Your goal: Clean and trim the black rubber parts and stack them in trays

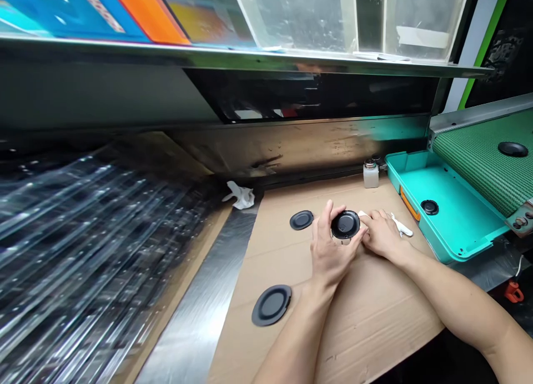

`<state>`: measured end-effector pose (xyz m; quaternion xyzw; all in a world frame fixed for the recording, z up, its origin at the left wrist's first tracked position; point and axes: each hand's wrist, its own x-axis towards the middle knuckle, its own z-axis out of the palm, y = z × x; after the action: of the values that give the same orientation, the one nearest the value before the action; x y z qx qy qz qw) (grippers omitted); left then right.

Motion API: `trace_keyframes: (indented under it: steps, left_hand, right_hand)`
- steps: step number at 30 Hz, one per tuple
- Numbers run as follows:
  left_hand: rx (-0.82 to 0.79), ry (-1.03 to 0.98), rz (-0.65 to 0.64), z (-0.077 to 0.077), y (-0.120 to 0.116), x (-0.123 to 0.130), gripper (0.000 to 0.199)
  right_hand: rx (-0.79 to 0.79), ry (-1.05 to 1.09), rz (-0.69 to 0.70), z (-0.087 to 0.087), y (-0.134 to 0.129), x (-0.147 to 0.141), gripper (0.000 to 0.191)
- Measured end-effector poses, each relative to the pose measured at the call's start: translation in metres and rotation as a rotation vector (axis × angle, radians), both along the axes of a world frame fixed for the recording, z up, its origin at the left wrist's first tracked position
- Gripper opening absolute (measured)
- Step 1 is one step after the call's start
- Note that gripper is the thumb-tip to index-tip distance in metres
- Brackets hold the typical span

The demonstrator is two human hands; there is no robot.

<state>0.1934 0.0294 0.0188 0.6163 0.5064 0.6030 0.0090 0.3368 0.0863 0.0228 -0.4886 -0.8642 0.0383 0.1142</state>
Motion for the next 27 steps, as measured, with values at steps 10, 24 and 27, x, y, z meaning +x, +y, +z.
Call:
trace_keyframes:
  steps: [10, 24, 27]
  left_hand:
    - [-0.064, -0.024, -0.014, 0.002, 0.000, -0.001, 0.101]
    - [-0.313, -0.373, -0.138, -0.003, 0.008, -0.011, 0.103]
    - [-0.326, -0.289, -0.143, 0.000, 0.006, -0.008, 0.105]
  right_hand:
    - [-0.024, 0.084, 0.005, -0.001, 0.000, 0.000, 0.042]
    - [0.030, 0.479, 0.399, 0.024, 0.001, 0.003, 0.027]
    - [0.078, 0.437, 0.329, 0.023, 0.005, 0.007, 0.030]
